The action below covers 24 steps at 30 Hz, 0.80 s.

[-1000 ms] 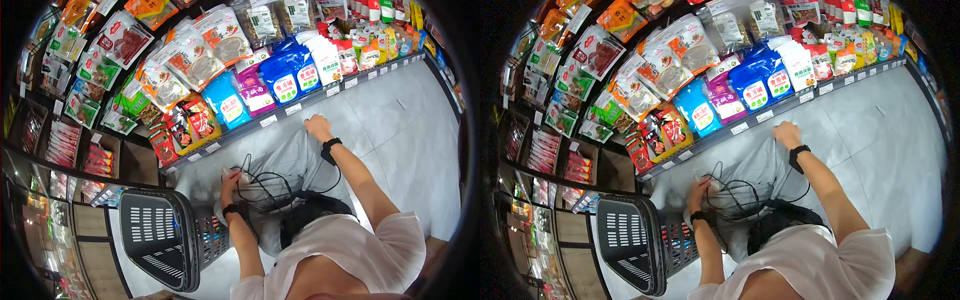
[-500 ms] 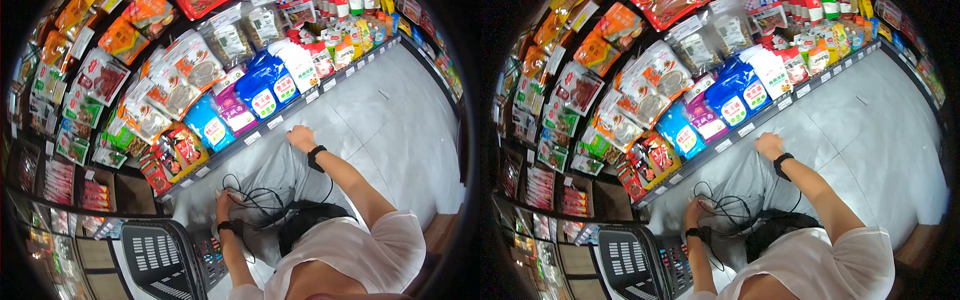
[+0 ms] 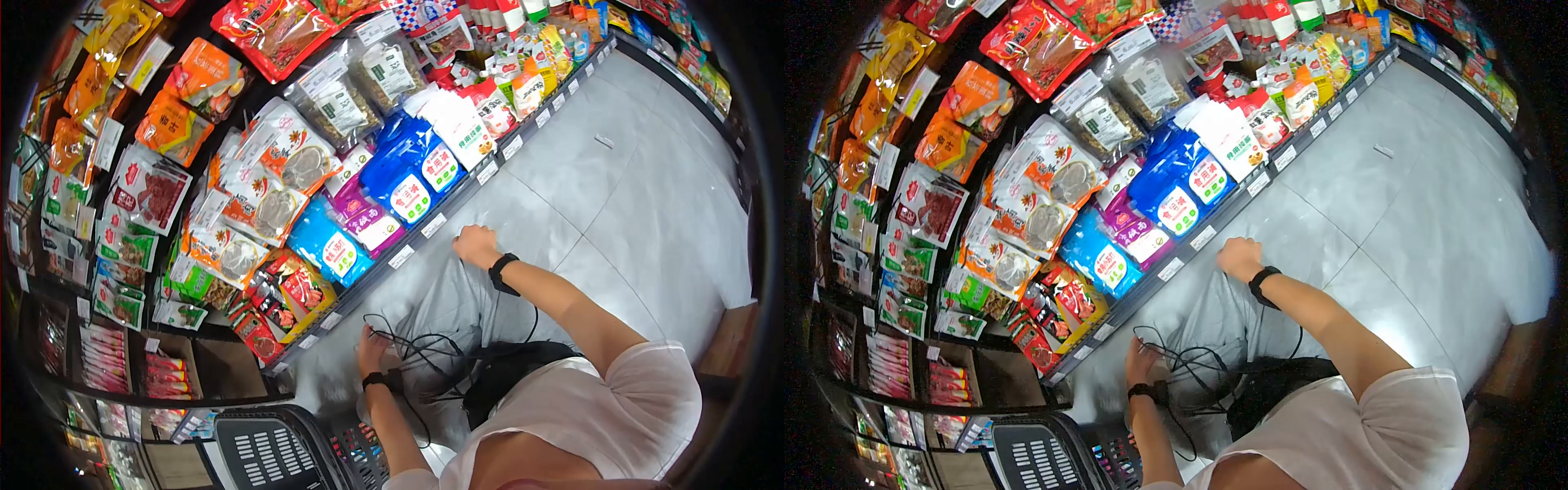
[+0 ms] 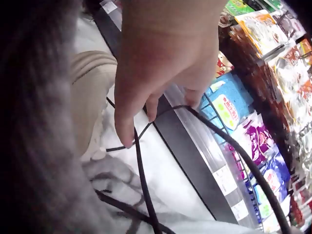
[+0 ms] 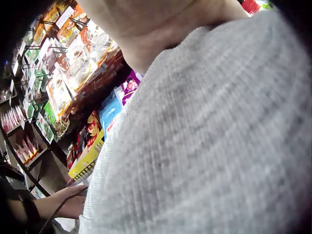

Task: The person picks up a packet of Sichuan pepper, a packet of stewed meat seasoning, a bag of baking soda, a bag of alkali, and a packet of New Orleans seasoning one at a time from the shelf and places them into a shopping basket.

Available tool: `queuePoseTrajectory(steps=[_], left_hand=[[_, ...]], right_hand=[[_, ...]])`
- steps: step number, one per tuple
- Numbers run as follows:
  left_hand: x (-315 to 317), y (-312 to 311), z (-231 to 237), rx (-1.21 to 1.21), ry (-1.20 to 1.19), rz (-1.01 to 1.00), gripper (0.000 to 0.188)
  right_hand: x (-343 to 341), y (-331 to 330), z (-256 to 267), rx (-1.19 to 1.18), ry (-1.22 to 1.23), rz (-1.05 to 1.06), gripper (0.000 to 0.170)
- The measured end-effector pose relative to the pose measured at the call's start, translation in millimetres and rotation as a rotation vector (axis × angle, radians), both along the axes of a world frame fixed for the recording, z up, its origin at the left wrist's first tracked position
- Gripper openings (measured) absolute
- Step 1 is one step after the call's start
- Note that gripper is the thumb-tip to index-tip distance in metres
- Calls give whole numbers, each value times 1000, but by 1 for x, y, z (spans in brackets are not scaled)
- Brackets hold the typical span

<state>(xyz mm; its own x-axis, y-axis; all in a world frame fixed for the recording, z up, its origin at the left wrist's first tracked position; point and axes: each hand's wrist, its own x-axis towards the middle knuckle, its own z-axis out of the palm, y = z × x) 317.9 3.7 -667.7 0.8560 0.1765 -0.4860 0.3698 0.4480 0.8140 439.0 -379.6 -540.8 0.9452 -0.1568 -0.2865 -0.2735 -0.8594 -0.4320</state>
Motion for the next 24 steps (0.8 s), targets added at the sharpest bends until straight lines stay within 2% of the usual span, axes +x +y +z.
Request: queuePoseTrajectory(steps=[1, 2, 5, 6, 9, 12, 15, 18, 21, 24], left_hand=[[1, 7, -13, 56, -110, -29, 33], [3, 9, -7, -264, -23, 167, 28], [-1, 37, -11, -238, -91, 355, 20], [-4, 45, -15, -186, -214, 399, 15], [-27, 83, -20, -142, -267, 444, 17], [-58, 83, 0, 240, -153, 572, 22], [-90, 55, 67, 1506, -117, 45, 31], [-109, 72, 62, 1634, -210, -19, 38], [-110, 77, 45, 644, 37, 432, 36], [-119, 92, 23, 644, 253, 30, 33]], right_hand=[[-1, 0, 1, 1, -3, 4, 33], [-2, 0, 1, 1, -6, 10, 33], [-1, 1, 1, 8, 3, 14, 32], [0, 1, 1, 7, -2, 9, 32], [-1, 1, 1, 5, -13, -3, 32], [-2, 0, 2, 8, -22, 2, 32], [-2, 1, 0, 21, -37, 10, 33], [-4, 1, -1, 32, -47, 13, 33], [-3, 0, 0, 23, -48, 4, 32], [-3, 0, -2, 11, -59, -6, 32]])
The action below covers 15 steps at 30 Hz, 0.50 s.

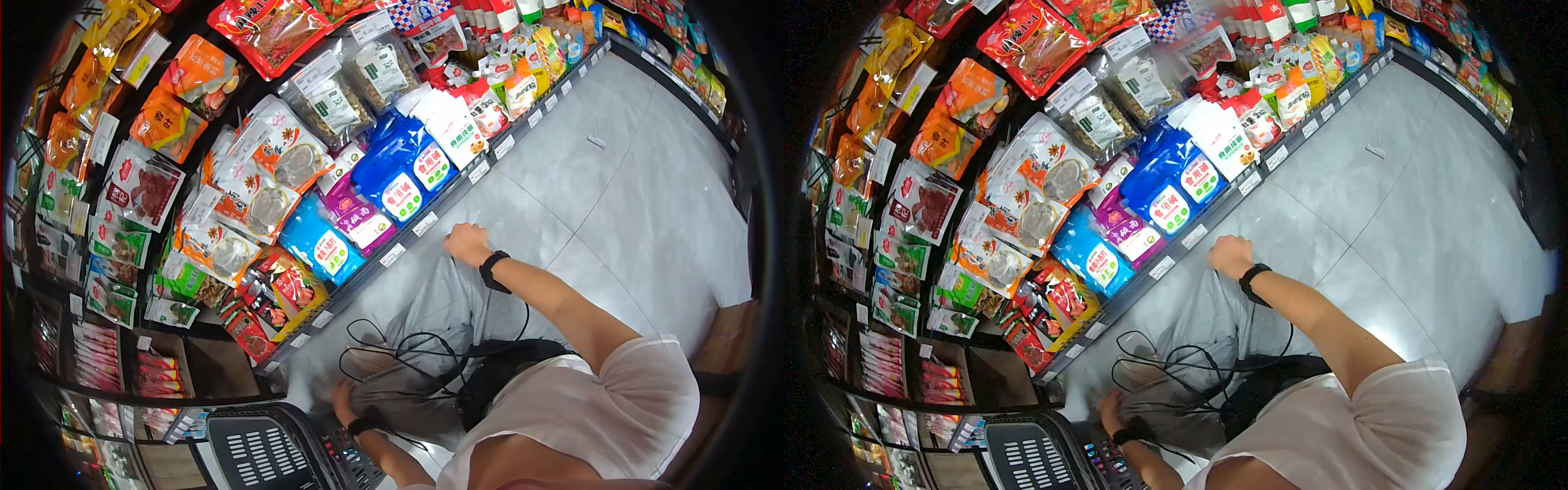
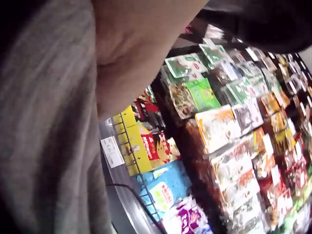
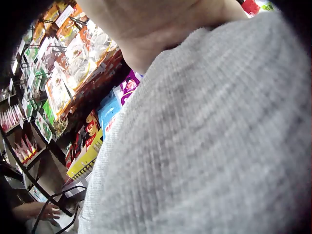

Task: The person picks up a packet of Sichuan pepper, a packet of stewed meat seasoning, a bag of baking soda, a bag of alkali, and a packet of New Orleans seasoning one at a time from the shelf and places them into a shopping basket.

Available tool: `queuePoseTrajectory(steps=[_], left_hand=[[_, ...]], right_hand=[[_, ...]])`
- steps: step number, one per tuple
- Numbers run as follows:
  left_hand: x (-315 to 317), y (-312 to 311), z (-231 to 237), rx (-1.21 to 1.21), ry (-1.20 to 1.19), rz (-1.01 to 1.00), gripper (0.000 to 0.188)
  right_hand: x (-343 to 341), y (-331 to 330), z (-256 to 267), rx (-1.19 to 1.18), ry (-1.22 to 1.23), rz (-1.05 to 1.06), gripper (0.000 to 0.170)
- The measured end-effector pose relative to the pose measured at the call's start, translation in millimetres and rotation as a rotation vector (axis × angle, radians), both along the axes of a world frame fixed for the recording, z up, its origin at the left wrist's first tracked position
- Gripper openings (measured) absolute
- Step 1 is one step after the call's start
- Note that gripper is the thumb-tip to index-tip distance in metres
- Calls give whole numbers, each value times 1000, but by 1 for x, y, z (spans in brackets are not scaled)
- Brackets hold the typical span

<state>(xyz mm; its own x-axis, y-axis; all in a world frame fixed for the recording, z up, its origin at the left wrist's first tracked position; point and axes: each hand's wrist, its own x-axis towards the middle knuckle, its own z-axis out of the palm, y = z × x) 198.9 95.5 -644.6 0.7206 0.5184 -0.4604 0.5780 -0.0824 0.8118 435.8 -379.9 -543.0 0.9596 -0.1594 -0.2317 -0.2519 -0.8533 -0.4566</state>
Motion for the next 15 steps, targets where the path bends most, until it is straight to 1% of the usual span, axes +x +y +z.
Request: queuePoseTrajectory(steps=[3, 6, 9, 11, 12, 15], left_hand=[[9, 13, -12, -19, 40, -109, 30], [6, 6, -15, -185, -146, 35, 28], [3, -8, 3, -46, -36, -21, 28], [5, -28, 24, -26, -67, 36, 26], [3, -33, 27, -14, -83, 64, 25], [8, -26, 21, 23, 2, 98, 23]], right_hand=[[-1, 2, -1, 6, -16, -11, 33], [-1, 2, 2, 16, -28, -17, 33], [0, 1, 1, 28, -24, -8, 33], [0, 0, -1, 41, -22, 3, 33], [0, 0, -1, 41, -13, 11, 33], [1, -2, 2, 37, 3, 22, 33]])
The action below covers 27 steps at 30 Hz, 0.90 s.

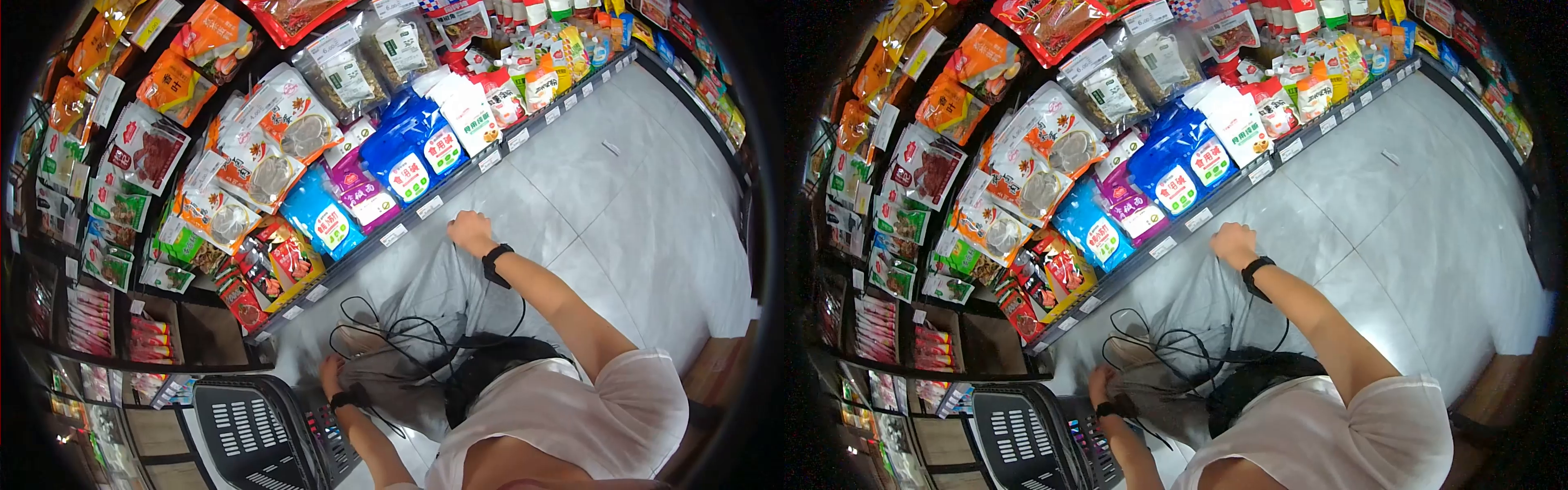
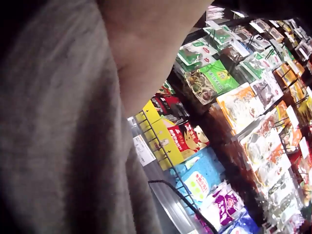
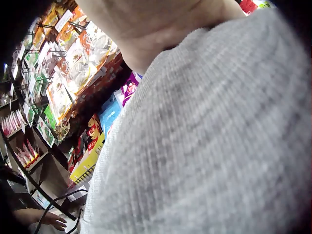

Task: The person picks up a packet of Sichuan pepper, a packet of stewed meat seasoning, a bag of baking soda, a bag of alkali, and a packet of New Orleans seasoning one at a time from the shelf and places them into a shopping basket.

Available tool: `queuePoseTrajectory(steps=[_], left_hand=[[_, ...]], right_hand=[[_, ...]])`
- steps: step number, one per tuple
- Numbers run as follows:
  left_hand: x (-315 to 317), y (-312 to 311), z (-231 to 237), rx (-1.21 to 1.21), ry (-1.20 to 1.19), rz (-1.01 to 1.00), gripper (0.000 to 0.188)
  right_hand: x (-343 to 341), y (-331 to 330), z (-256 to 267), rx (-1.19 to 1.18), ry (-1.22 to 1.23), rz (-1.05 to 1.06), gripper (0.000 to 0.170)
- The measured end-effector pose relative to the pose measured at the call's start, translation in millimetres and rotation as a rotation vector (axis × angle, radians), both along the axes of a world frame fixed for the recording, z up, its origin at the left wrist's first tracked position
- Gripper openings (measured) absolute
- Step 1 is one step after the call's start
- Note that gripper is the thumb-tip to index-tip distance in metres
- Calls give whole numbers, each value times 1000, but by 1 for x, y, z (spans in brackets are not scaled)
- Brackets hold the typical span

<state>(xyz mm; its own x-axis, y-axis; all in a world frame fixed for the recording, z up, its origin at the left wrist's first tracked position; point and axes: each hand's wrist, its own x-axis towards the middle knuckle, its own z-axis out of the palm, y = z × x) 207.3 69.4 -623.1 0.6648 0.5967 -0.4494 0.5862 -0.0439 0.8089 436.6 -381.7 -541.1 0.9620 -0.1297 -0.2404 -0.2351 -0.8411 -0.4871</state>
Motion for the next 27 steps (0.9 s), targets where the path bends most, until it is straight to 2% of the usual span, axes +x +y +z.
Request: queuePoseTrajectory(steps=[3, 6, 9, 14, 17, 19, 22, 24, 26, 27], left_hand=[[4, 1, 4, 246, 207, -161, 20], [12, 16, -21, 299, 249, -128, 23], [35, 4, -15, 879, 69, -192, 19], [111, -61, 34, 979, -151, -196, 14], [162, -90, 45, 899, -315, -223, 14], [194, -122, 63, 854, -380, -268, 15], [240, -153, 73, 848, -354, -312, 15], [259, -178, 84, 761, -473, -323, 15], [280, -195, 92, 786, -484, -366, 15], [292, -200, 91, 703, -466, -371, 15]], right_hand=[[3, -1, -3, 0, 11, 5, 33], [5, -2, -2, 21, 51, 9, 34], [9, -3, 0, 34, 70, 27, 33], [20, -7, -15, 73, 48, 91, 37], [87, -18, -63, 267, -31, 479, 38], [109, -13, -55, 584, -65, 242, 35], [137, -4, -41, 705, -129, -5, 30], [148, 2, -35, 673, -229, -43, 37], [156, 8, -30, 646, -338, -76, 42], [159, 10, -29, 612, -397, -55, 45]])
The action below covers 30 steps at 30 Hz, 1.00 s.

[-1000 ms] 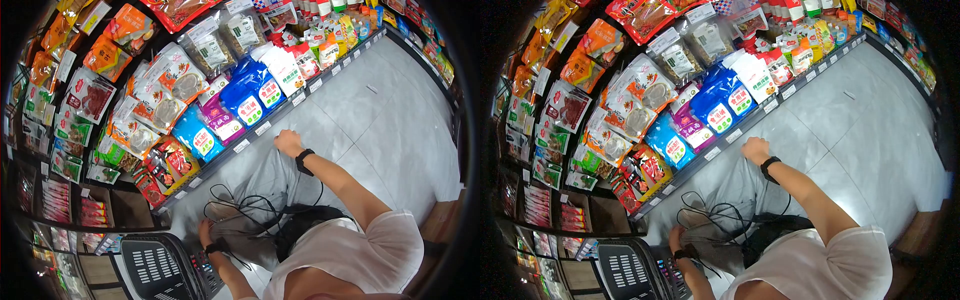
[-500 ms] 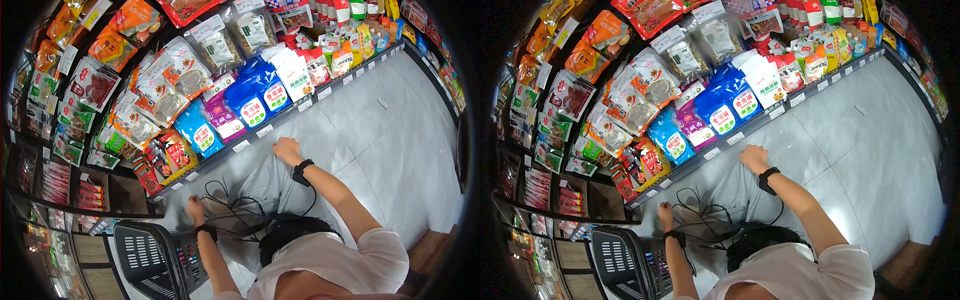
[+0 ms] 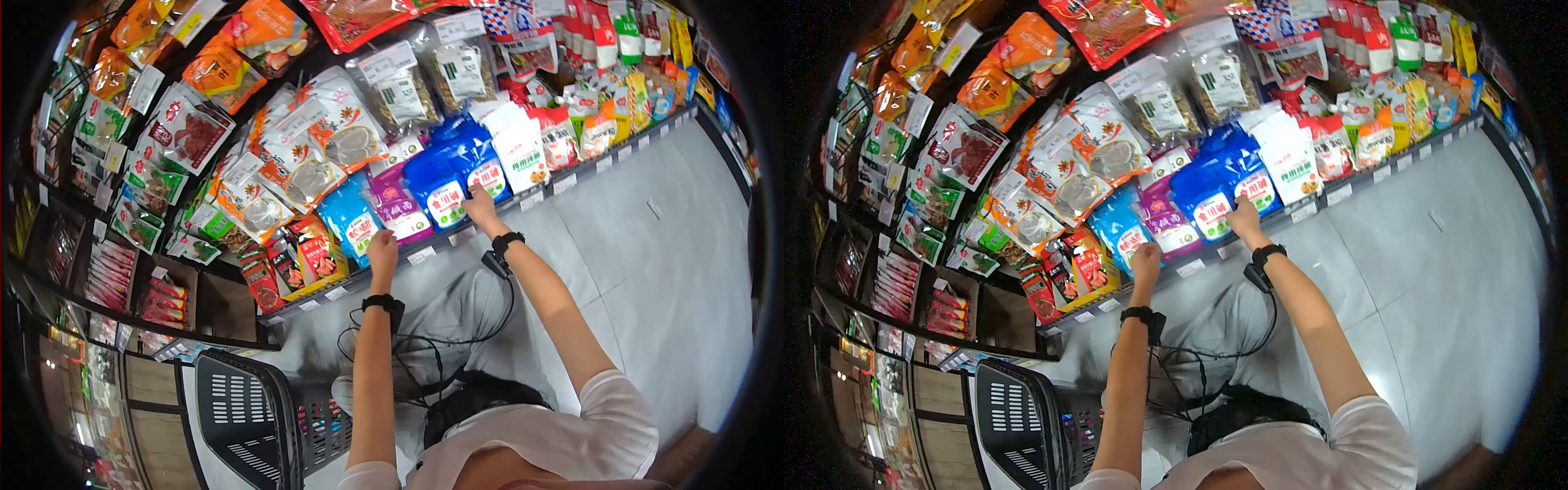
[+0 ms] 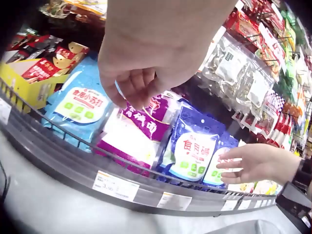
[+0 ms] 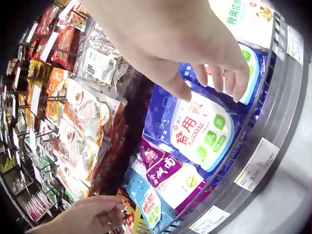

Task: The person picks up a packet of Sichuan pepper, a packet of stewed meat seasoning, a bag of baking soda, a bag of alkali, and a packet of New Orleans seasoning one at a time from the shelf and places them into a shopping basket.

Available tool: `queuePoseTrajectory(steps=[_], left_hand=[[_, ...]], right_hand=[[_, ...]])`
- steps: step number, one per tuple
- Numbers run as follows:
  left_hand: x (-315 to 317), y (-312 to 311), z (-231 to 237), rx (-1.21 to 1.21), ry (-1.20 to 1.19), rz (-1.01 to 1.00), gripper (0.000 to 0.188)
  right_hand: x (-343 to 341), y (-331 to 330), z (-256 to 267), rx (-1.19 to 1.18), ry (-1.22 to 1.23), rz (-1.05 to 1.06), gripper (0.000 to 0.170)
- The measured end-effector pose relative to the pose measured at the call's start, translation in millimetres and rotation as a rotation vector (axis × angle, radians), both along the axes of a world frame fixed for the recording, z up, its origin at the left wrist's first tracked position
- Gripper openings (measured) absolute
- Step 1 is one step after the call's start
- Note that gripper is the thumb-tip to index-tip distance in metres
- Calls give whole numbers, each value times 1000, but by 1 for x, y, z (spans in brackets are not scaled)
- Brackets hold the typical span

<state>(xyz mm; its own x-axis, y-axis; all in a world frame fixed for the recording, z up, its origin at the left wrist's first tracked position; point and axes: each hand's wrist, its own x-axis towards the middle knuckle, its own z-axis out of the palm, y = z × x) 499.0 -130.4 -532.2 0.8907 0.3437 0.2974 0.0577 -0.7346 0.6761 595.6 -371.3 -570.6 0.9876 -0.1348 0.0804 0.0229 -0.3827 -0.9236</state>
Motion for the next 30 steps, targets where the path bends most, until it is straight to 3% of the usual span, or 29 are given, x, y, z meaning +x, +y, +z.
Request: queuePoseTrajectory(steps=[4, 7, 8, 12, 15, 17, 19, 20, 22, 23, 25, 30], left_hand=[[30, -24, 0, 46, -43, -14, 15], [50, -32, -15, 7, -48, -28, 27], [55, -34, -23, 190, -49, -19, 35], [73, -38, -61, 98, 38, -88, 47], [77, -47, -83, -156, -76, -204, 42], [75, -51, -83, -243, 23, -240, 43], [84, -43, -108, -338, -40, -272, 42], [77, -48, -95, -323, 14, -248, 41], [57, -63, -46, -290, 124, -204, 39], [56, -61, -41, -264, 181, -209, 37], [48, -58, -36, -214, 299, -217, 35], [31, -46, -42, -23, 104, -367, 21]], right_hand=[[14, 7, 2, 38, -69, 24, 56], [18, 8, 7, 51, 5, 106, 59], [22, 9, 8, 53, 6, 126, 59], [30, 7, -10, 9, -42, 168, 55], [28, 5, -20, -31, 27, 213, 48], [21, -4, -15, 58, 50, 314, 44], [13, -7, -12, 79, 61, 352, 43], [19, -4, -38, 138, -70, 368, 41], [11, -8, -32, 132, 69, 366, 42], [7, -10, -29, 128, 140, 364, 42], [12, -8, -55, 71, 53, 329, 40], [-12, -6, -35, -16, -229, 246, 26]])
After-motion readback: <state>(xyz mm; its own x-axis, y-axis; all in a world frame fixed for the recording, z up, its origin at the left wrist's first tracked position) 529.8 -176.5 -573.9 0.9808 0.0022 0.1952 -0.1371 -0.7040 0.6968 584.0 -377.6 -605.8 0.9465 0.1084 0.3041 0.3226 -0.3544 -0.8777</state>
